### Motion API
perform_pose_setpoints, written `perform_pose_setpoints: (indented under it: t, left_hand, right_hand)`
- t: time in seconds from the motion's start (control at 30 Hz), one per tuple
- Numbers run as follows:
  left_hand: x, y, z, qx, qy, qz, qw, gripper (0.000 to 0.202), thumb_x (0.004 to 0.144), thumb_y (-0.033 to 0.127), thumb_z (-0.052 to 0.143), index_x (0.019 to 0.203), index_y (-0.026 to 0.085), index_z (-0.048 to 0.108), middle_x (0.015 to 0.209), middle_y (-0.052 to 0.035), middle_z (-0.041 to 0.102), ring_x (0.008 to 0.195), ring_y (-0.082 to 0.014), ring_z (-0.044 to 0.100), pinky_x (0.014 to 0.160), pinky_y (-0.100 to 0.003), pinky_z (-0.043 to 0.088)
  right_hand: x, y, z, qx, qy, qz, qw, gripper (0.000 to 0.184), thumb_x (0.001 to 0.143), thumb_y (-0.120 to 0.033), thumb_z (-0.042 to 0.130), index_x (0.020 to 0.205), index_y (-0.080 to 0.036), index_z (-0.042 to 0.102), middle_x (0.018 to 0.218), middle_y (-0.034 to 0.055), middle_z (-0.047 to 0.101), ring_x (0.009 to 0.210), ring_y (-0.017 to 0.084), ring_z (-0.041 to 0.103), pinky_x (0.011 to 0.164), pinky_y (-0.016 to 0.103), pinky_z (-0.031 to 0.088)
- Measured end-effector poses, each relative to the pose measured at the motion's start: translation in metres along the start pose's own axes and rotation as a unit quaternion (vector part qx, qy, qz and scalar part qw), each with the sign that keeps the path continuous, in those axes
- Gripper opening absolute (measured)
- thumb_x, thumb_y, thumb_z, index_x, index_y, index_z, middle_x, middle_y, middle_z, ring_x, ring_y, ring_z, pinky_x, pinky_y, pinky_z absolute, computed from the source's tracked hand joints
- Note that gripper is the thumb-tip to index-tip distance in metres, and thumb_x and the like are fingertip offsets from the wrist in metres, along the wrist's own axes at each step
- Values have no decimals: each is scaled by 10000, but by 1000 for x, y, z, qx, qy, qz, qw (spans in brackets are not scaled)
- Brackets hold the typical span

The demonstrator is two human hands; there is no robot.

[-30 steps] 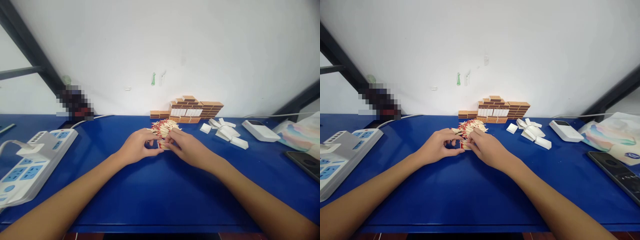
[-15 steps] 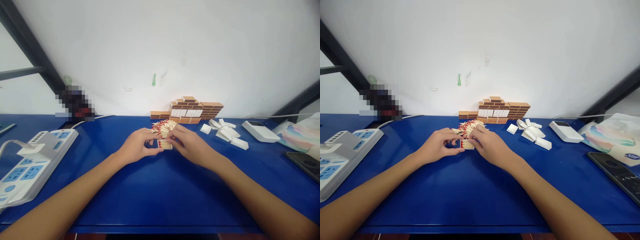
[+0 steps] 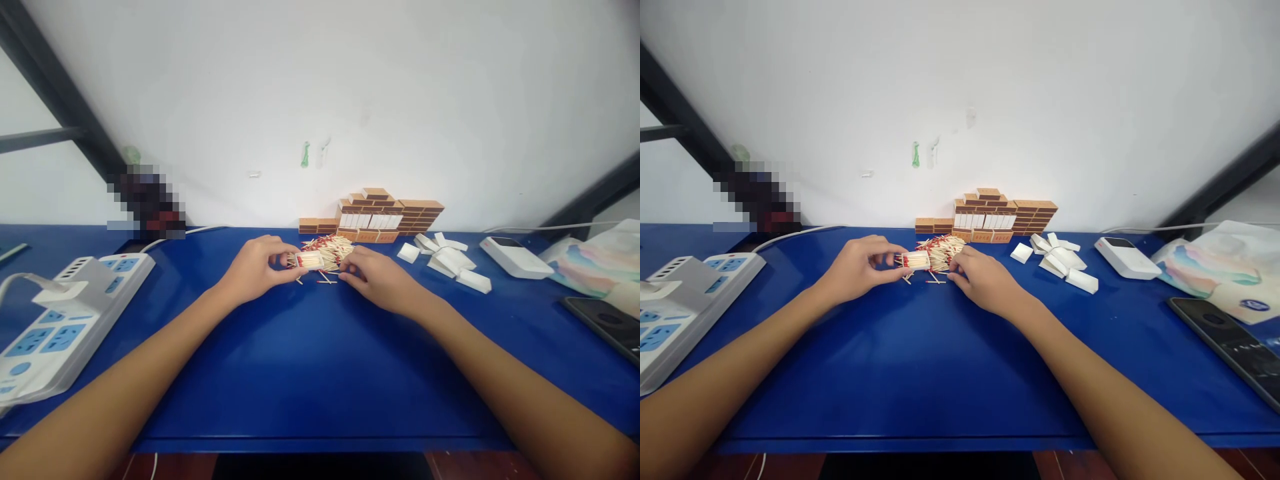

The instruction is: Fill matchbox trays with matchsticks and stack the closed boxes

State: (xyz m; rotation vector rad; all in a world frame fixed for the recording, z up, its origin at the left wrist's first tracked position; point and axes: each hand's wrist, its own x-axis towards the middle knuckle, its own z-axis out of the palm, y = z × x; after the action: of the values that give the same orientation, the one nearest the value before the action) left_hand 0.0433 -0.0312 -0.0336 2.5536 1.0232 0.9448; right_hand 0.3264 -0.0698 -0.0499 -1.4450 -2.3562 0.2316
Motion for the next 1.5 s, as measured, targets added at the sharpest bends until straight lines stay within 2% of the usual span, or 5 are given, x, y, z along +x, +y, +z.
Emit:
perform_pose_setpoints:
  t: [0.63,0.87,1.07,1.3,1.5]
  left_hand:
    - [-2,-4,3,20,9,-4,1000,280,867,429,812,1059,226,808,772,3,664,714,-145,535,683,-288,406]
    - [-2,-4,2,15,11,-2,1000,274,859,411,825,1059,223,809,767,9,662,708,-141,531,681,-281,401]
    - [-2,-3,1,18,14,-1,1000,271,860,409,825,1055,222,809,765,11,660,707,-139,532,684,-280,401]
    - [-3,-3,1,15,9,-7,1000,261,857,404,827,1045,223,810,766,10,655,705,-137,529,676,-278,394]
    - [-5,-2,8,8,-5,6,1000,304,850,428,830,1070,219,810,753,9,659,699,-142,531,663,-277,395]
  right_hand:
    - [-3,-24,14,18,-9,10,1000,124,1045,-251,477,945,-220,543,988,77,650,805,209,581,704,333,413]
    - [-1,-23,22,52,19,36,998,201,1004,-410,644,985,-222,576,991,54,664,842,207,605,708,318,412]
    - [2,-21,25,46,-3,41,998,148,1028,-288,591,901,-217,568,934,56,674,798,202,598,682,314,394]
    - [-1,-14,11,47,-10,6,999,156,1054,-267,492,912,-220,537,973,78,657,827,214,594,728,328,430]
    - [-2,-13,-7,76,73,-27,994,137,1059,-268,481,931,-230,512,924,52,608,811,204,571,715,316,434]
